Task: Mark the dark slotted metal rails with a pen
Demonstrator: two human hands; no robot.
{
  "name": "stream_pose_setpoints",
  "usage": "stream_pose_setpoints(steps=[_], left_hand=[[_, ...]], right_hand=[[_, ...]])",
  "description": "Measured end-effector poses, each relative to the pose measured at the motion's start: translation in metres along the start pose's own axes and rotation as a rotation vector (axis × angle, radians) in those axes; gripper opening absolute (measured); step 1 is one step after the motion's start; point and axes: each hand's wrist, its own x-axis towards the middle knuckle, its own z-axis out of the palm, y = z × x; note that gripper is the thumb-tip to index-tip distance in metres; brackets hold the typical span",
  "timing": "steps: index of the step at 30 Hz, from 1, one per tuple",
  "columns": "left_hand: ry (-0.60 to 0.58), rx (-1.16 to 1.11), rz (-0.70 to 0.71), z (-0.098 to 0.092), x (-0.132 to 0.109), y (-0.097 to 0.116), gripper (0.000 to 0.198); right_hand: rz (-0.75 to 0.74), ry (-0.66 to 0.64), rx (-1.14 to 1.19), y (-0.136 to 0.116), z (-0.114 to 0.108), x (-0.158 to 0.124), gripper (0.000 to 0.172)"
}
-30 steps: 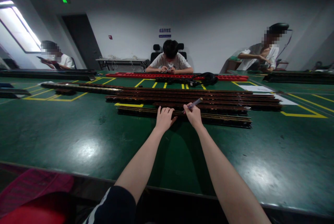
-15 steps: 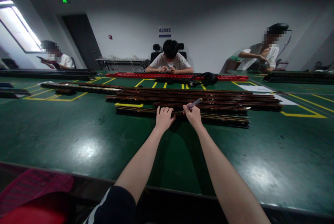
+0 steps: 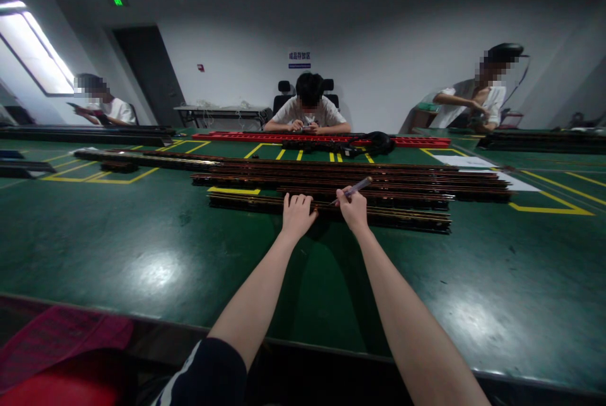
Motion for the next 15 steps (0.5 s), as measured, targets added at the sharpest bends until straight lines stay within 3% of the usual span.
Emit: stream_pose_setpoints(steps=[4, 15], left_hand=[[0.019, -0.024, 0.007, 0.0037, 0.0001, -0.0022, 0.03], [-0.003, -0.026, 0.015, 0.001, -0.0008, -0.0015, 0.033]], right_hand=[[0.011, 0.047, 0.0, 0.0013, -0.0018, 0.0001, 0.032], [0.014, 0.017, 0.019, 0.0013, -0.0026, -0.0009, 0.037]])
